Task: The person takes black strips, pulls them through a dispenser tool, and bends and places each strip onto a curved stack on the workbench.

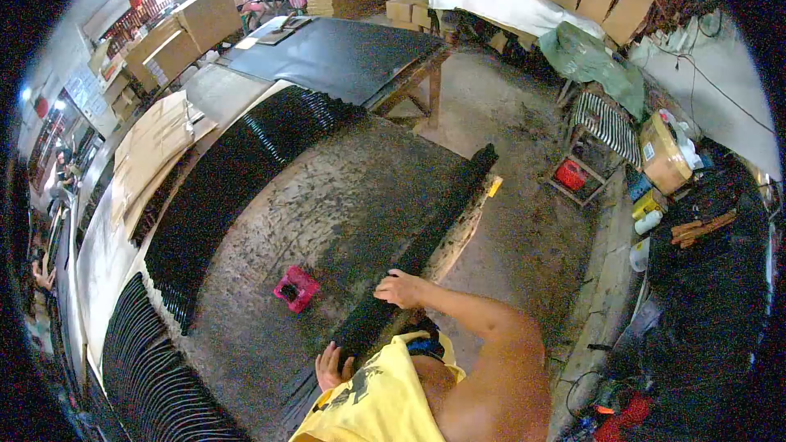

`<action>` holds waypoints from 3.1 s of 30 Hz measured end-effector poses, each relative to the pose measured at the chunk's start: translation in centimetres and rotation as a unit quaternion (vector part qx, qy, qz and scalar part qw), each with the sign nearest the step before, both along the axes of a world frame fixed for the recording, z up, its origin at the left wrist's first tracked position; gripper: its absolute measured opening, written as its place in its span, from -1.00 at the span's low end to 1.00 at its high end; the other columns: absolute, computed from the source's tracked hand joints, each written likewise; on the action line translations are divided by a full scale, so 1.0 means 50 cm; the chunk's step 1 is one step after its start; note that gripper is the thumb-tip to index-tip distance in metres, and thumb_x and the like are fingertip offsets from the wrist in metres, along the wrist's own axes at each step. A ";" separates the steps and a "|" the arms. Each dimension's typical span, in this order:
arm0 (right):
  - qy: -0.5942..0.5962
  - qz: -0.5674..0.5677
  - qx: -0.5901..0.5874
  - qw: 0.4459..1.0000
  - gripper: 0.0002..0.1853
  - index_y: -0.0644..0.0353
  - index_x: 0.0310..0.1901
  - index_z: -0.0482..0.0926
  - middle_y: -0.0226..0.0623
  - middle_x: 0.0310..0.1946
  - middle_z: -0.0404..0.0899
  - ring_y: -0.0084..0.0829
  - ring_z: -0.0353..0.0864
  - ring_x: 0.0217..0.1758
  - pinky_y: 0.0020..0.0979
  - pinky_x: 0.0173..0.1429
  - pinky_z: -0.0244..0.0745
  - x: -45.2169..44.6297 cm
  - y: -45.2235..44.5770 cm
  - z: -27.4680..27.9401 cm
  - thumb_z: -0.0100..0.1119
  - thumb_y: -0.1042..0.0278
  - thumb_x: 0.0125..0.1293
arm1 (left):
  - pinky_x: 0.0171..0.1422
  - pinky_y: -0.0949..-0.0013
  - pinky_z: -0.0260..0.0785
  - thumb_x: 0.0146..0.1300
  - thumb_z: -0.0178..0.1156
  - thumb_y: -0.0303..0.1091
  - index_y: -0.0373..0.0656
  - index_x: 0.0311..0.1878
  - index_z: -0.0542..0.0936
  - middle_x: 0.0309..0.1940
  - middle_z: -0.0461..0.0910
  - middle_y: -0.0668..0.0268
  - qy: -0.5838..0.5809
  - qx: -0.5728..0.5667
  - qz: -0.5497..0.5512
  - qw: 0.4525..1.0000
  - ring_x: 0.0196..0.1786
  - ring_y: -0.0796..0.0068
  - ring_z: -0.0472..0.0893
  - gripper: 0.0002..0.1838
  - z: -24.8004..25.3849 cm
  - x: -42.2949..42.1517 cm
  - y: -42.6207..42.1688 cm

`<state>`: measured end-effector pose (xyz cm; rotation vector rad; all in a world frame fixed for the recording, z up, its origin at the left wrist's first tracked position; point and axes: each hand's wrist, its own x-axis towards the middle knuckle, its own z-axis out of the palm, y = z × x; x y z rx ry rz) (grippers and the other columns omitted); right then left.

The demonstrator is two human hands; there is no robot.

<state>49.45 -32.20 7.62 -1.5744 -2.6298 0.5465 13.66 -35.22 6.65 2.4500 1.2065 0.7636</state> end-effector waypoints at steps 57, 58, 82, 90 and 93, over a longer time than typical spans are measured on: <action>0.034 0.114 0.285 0.951 -0.43 0.13 0.41 0.41 -0.34 -0.06 0.49 -0.31 0.48 -0.04 -0.27 0.06 0.38 -0.289 0.393 -0.049 0.07 0.38 0.33 | 0.02 0.09 0.57 0.35 0.24 -0.24 0.08 -0.06 0.76 -0.14 0.66 0.28 0.203 -0.141 0.098 0.964 0.01 0.13 0.67 -0.82 0.101 -0.227 0.424; 0.037 0.115 0.284 0.951 -0.42 0.13 0.41 0.41 -0.35 -0.06 0.49 -0.31 0.48 -0.03 -0.26 0.07 0.38 -0.289 0.392 -0.049 0.08 0.38 0.33 | 0.01 0.09 0.56 0.35 0.23 -0.23 0.10 -0.06 0.76 -0.17 0.66 0.27 0.216 -0.114 0.110 0.964 -0.02 0.13 0.66 -0.82 0.081 -0.277 0.417; 0.029 0.126 0.294 0.947 -0.35 -0.06 0.49 0.35 -0.38 0.00 0.47 -0.35 0.45 0.07 -0.24 0.11 0.37 -0.282 0.403 -0.079 0.08 0.39 0.34 | 0.10 0.12 0.49 0.22 0.19 -0.39 0.02 -0.02 0.67 -0.11 0.61 0.31 0.261 -0.038 0.284 0.922 0.06 0.17 0.60 -0.74 0.145 -0.450 0.268; 0.015 0.135 0.280 0.950 -0.39 0.04 0.44 0.40 -0.35 0.00 0.48 -0.29 0.47 0.11 -0.22 0.16 0.33 -0.283 0.402 -0.055 0.10 0.52 0.33 | 0.02 0.08 0.53 0.28 0.22 -0.29 -0.02 -0.12 0.72 -0.13 0.64 0.30 0.293 -0.039 0.461 0.837 0.00 0.18 0.63 -0.82 0.236 -0.770 0.150; -0.014 0.134 0.285 0.949 -0.36 0.02 0.45 0.39 -0.36 0.00 0.46 -0.30 0.48 0.13 -0.23 0.19 0.34 -0.288 0.396 -0.053 0.12 0.53 0.29 | -0.05 0.12 0.54 0.28 0.22 -0.30 0.04 -0.13 0.65 -0.22 0.57 0.30 0.347 -0.001 0.484 0.803 -0.05 0.20 0.62 -0.88 0.209 -0.949 0.099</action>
